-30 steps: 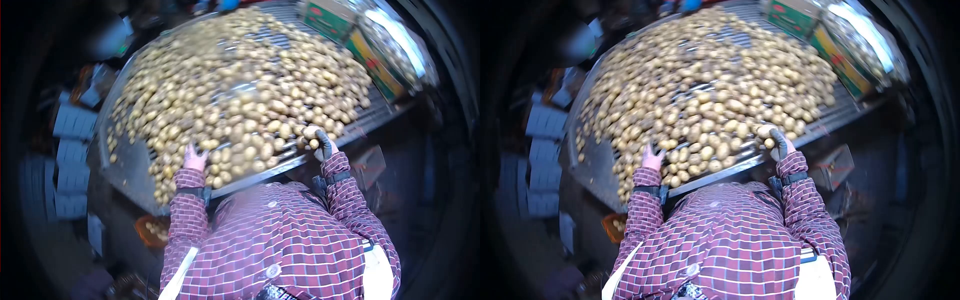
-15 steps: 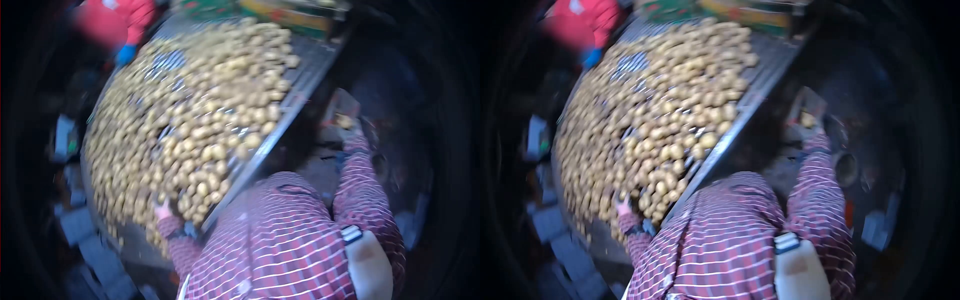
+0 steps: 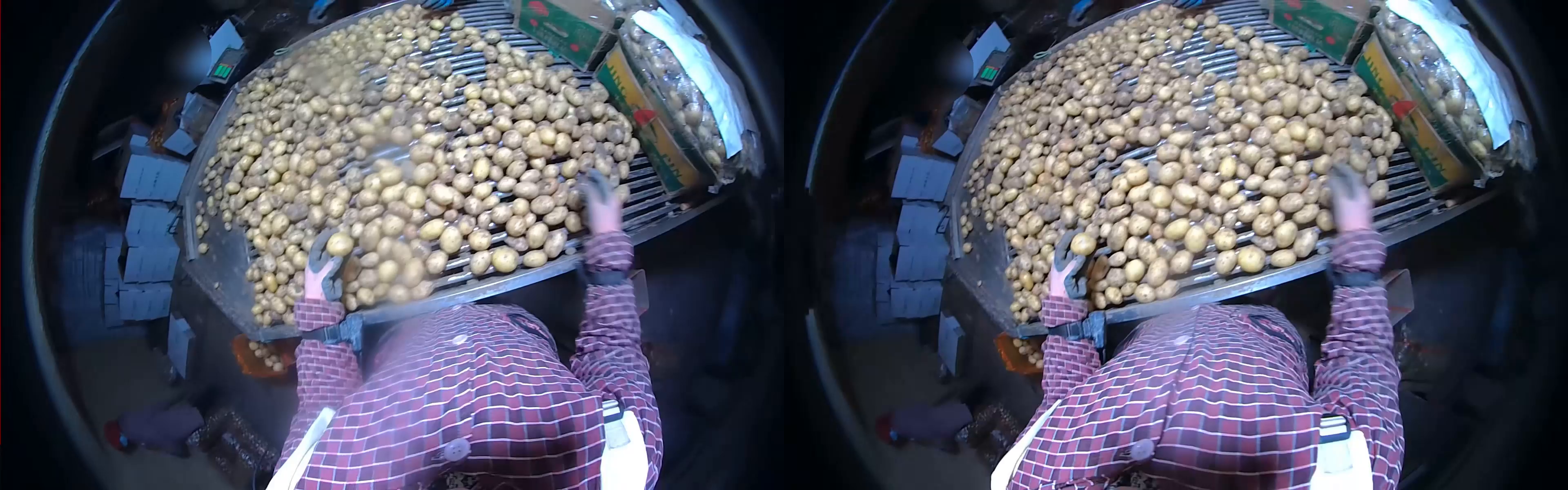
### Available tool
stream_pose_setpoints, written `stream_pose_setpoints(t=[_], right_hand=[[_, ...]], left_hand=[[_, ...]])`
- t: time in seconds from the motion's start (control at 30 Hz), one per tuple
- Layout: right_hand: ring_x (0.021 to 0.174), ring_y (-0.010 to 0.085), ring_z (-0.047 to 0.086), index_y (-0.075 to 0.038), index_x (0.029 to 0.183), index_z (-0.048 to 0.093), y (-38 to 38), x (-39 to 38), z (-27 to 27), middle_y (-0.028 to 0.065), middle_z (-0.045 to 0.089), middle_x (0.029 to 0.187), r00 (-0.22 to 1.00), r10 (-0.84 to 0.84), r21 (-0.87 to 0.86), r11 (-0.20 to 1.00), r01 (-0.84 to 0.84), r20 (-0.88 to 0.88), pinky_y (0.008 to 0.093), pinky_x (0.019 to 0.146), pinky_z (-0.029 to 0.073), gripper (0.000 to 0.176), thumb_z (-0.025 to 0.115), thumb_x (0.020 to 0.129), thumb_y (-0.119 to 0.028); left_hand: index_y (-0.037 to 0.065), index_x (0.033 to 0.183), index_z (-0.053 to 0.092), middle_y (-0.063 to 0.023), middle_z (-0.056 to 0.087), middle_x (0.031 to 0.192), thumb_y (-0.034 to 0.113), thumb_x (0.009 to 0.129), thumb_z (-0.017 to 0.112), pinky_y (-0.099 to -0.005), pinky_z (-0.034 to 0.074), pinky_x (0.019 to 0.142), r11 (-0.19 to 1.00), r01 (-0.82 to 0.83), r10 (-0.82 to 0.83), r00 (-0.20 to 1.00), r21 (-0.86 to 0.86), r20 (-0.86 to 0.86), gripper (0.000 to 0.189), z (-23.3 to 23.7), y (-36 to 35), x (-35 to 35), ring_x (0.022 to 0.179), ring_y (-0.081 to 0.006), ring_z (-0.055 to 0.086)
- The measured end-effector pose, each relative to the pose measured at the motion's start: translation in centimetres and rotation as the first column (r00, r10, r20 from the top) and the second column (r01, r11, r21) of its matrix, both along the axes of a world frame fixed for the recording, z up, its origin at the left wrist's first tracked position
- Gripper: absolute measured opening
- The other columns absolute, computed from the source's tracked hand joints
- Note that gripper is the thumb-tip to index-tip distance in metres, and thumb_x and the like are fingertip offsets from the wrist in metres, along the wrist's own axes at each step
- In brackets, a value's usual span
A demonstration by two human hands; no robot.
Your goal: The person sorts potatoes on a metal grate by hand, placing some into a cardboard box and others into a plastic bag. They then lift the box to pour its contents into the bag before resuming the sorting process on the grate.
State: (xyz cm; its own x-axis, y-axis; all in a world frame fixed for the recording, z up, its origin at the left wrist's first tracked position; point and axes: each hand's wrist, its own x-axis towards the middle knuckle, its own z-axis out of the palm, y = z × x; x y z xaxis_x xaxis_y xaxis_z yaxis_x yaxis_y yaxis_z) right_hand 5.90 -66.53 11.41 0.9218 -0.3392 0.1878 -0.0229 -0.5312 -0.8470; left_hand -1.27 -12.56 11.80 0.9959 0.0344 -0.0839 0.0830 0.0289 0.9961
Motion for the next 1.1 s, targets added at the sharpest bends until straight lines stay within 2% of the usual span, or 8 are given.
stream_pose_setpoints(t=[0.1, 0.23, 0.3, 0.5, 0.6, 0.83, 0.93, 1.1], right_hand=[[0.118, 0.0268, 0.054, -0.005, 0.13, 0.053, 10.9, 1.4, 2.4, 0.017, 0.056, 0.127, 0.85, 0.46, 0.066, 0.886, -0.46, -0.257, 0.0357, 0.1, 0.044, 0.048, 0.065, 0.084, -0.012], [0.132, 0.0416, 0.035, -0.02, 0.135, 0.048, 19.4, 2.6, -0.5, 0.0173, 0.037, 0.143, 0.517, 0.789, -0.539, 0.291, -0.79, -0.332, 0.0535, 0.107, 0.034, 0.065, 0.07, 0.076, -0.036], [0.134, 0.0464, 0.027, -0.027, 0.134, 0.049, 22.9, 3.3, -1.6, 0.0134, 0.035, 0.145, 0.412, 0.78, -0.602, 0.057, -0.797, -0.471, 0.0638, 0.104, 0.03, 0.064, 0.069, 0.075, -0.039], [0.135, 0.0403, 0.03, -0.032, 0.133, 0.053, 23.8, 9.7, -1.8, 0.0092, 0.035, 0.146, 0.427, 0.754, -0.585, 0.07, -0.808, -0.499, 0.0615, 0.108, 0.023, 0.062, 0.061, 0.077, -0.057], [0.127, 0.0333, 0.042, -0.034, 0.139, 0.043, 21.3, 14.8, -3.1, 0.0092, 0.039, 0.144, 0.56, 0.731, -0.628, 0.233, -0.742, -0.391, 0.0486, 0.102, 0.039, 0.058, 0.059, 0.085, -0.047], [0.107, 0.0291, 0.057, -0.018, 0.118, 0.06, 14.2, 19.8, -0.4, 0.0087, 0.06, 0.115, 0.647, 0.367, -0.662, 0.102, -0.742, -0.668, 0.0426, 0.094, 0.044, 0.035, 0.053, 0.089, -0.035], [0.106, 0.0282, 0.057, -0.016, 0.112, 0.063, 16.4, 19.8, 1.8, 0.0086, 0.062, 0.111, 0.729, 0.486, -0.598, 0.425, -0.679, -0.482, 0.0427, 0.093, 0.044, 0.029, 0.053, 0.089, -0.031], [0.105, 0.0244, 0.054, -0.012, 0.112, 0.06, 25.1, 19.5, -4.5, 0.0071, 0.058, 0.108, 0.625, 0.623, -0.744, 0.1, -0.661, -0.471, 0.0428, 0.085, 0.046, 0.029, 0.053, 0.085, -0.018]], left_hand=[[0.002, 0.133, 0.046, -0.0105, 0.054, 0.122, 0.002, 0.082, 0.061, -0.033, 0.049, 0.095, 0.99, -0.141, 0.142, 0.988, 0.02, -0.052, 0.053, -6.0, 1.4, 0.0, 0.111, -0.0208, 0.056], [0.009, 0.148, 0.025, -0.0206, 0.03, 0.149, 0.016, 0.078, 0.071, -0.0431, 0.037, 0.107, 0.914, 0.023, 0.044, 0.987, 0.405, -0.153, 0.084, -4.5, -5.4, 0.6, 0.135, -0.0309, 0.034], [0.012, 0.15, 0.02, -0.0214, 0.023, 0.152, 0.035, 0.076, 0.073, -0.0494, 0.033, 0.11, 0.235, 0.232, -0.026, 0.972, 0.944, -0.233, 0.094, -4.5, -9.1, 1.9, 0.14, -0.0369, 0.026], [0.023, 0.147, 0.032, -0.0247, 0.014, 0.154, 0.043, 0.074, 0.074, -0.0489, 0.043, 0.101, 0.459, 0.138, 0.192, 0.949, 0.878, -0.249, 0.086, -2.6, -11.0, 11.2, 0.133, -0.0431, 0.036], [0.02, 0.14, 0.043, -0.0258, 0.018, 0.152, 0.038, 0.074, 0.074, -0.048, 0.045, 0.099, 0.165, 0.133, 0.212, 0.963, 0.977, -0.167, 0.076, -4.6, -10.2, 14.1, 0.126, -0.0433, 0.042], [0.019, 0.122, 0.06, -0.0156, 0.033, 0.149, 0.035, 0.075, 0.069, -0.0527, 0.037, 0.102, 0.183, 0.22, -0.24, 0.955, 0.958, -0.173, 0.05, -3.7, -11.7, 6.5, 0.125, -0.0402, 0.042], [0.017, 0.119, 0.062, -0.0101, 0.04, 0.145, 0.034, 0.076, 0.068, -0.0505, 0.034, 0.103, 0.257, 0.237, -0.287, 0.945, 0.937, -0.16, 0.046, -3.9, -12.5, 5.4, 0.125, -0.0373, 0.043], [0.014, 0.119, 0.061, -0.008, 0.059, 0.121, 0.027, 0.087, 0.058, -0.0414, 0.03, 0.107, 0.425, 0.345, -0.328, 0.92, 0.837, -0.213, 0.035, -2.4, -13.6, 8.0, 0.119, -0.0252, 0.048]])
